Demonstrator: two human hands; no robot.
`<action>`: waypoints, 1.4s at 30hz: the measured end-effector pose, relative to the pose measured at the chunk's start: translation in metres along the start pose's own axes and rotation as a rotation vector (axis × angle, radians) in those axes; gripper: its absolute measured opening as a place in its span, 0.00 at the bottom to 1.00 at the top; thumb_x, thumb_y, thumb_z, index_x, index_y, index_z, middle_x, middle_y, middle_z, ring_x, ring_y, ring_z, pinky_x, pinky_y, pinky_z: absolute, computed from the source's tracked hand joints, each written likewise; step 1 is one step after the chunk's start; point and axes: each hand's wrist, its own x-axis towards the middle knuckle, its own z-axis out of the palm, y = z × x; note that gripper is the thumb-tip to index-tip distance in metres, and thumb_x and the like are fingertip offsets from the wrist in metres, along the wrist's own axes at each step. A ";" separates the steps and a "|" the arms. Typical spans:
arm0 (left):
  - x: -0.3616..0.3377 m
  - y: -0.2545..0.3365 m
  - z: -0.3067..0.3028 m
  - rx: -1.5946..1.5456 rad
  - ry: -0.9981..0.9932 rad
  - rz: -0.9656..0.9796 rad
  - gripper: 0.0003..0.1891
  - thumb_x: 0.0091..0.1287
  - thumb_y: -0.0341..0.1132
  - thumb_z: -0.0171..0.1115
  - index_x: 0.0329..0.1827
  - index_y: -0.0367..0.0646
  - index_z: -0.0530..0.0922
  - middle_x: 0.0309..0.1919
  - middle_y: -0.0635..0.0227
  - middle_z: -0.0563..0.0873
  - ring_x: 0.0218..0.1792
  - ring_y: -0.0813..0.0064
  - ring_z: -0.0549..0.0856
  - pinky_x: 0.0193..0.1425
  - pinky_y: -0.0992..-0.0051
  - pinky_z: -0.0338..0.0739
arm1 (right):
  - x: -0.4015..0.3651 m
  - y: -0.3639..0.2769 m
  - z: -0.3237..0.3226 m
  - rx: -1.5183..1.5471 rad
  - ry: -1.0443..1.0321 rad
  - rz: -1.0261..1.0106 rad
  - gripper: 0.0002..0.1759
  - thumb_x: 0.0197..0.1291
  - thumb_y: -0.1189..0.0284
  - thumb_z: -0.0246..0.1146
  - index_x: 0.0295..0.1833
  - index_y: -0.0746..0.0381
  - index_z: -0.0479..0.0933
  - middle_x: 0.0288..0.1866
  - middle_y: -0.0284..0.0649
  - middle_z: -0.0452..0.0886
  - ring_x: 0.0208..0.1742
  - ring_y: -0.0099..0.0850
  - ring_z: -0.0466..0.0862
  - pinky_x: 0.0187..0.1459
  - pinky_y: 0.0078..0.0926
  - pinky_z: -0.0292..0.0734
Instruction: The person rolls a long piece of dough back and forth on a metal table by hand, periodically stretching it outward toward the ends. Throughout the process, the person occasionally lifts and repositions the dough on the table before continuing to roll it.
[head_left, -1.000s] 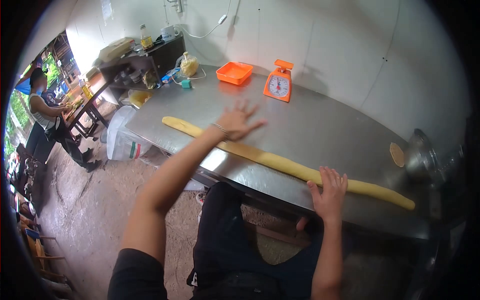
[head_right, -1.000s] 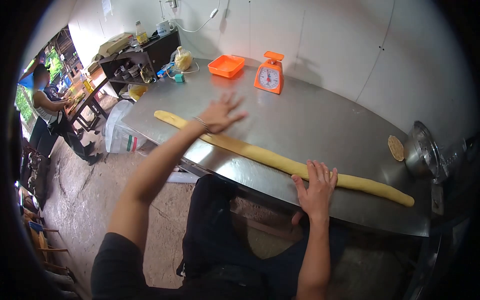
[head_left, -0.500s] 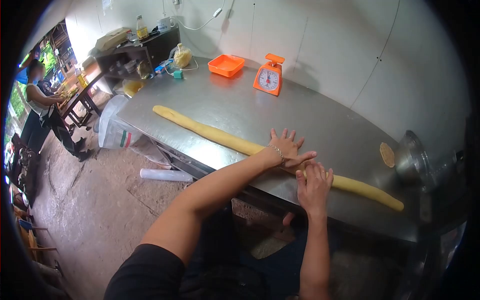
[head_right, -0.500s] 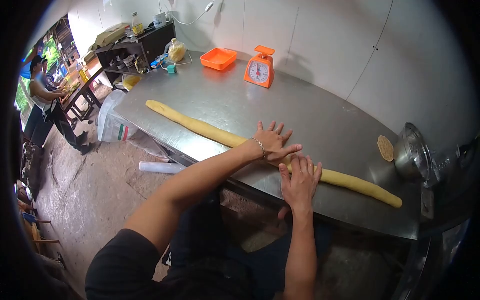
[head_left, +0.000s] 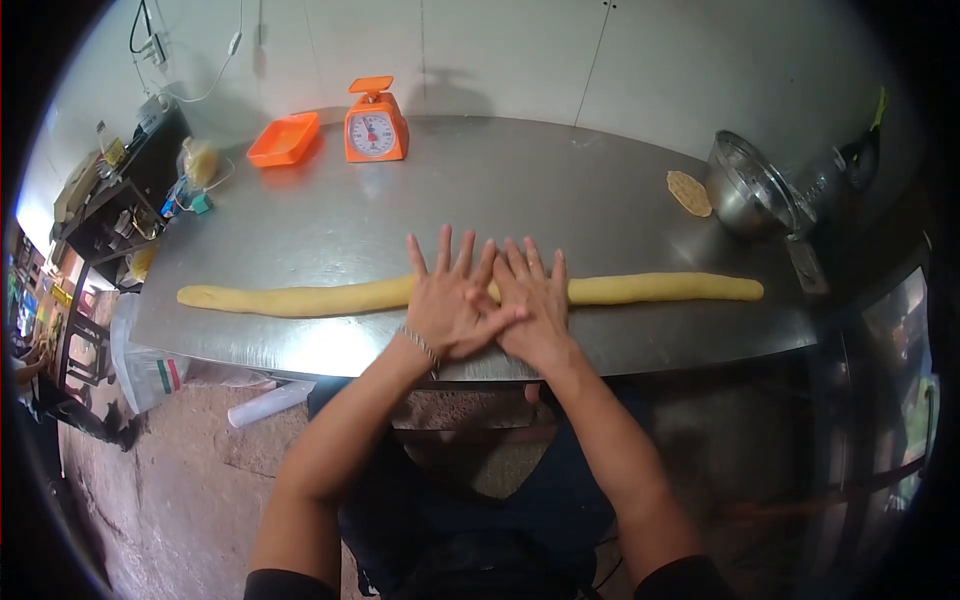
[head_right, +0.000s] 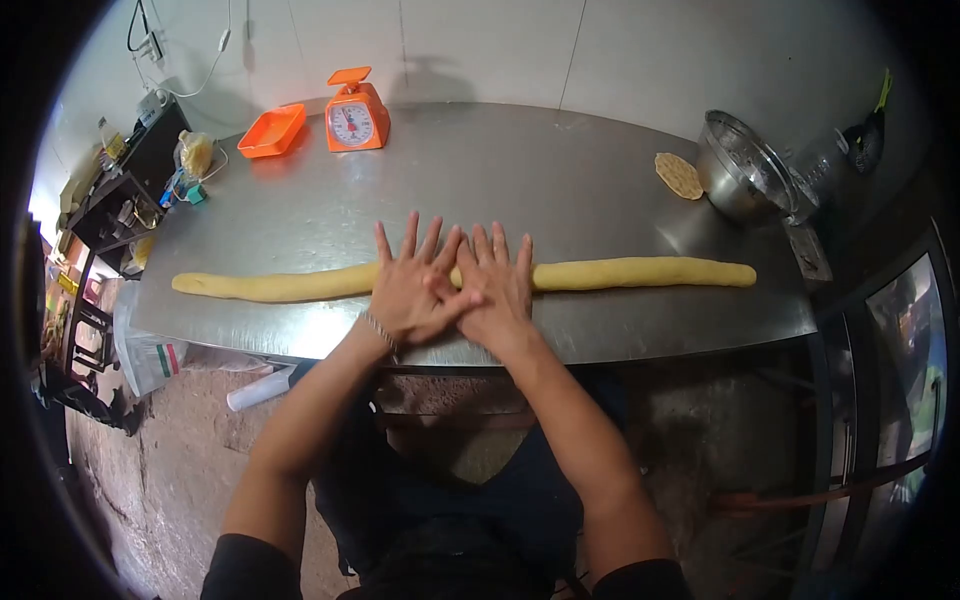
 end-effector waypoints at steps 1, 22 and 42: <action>0.017 -0.005 -0.003 -0.003 -0.042 -0.023 0.66 0.68 0.91 0.37 0.93 0.42 0.59 0.92 0.41 0.57 0.93 0.37 0.45 0.86 0.21 0.23 | 0.015 0.002 -0.001 -0.009 -0.083 0.059 0.55 0.80 0.27 0.38 0.91 0.61 0.63 0.92 0.55 0.63 0.95 0.55 0.54 0.89 0.74 0.36; 0.054 -0.046 -0.011 -0.075 -0.309 -0.243 0.67 0.61 0.96 0.35 0.95 0.57 0.57 0.94 0.50 0.52 0.93 0.40 0.48 0.88 0.22 0.35 | 0.057 0.014 0.002 0.056 -0.182 0.155 0.41 0.78 0.48 0.52 0.91 0.54 0.65 0.93 0.52 0.63 0.94 0.51 0.59 0.91 0.62 0.47; -0.027 -0.083 -0.011 0.164 0.107 -0.070 0.60 0.67 0.89 0.46 0.96 0.62 0.56 0.94 0.44 0.49 0.90 0.23 0.39 0.83 0.15 0.33 | -0.003 -0.004 -0.020 -0.047 -0.037 0.012 0.58 0.72 0.22 0.51 0.91 0.55 0.64 0.92 0.60 0.60 0.93 0.66 0.54 0.88 0.74 0.37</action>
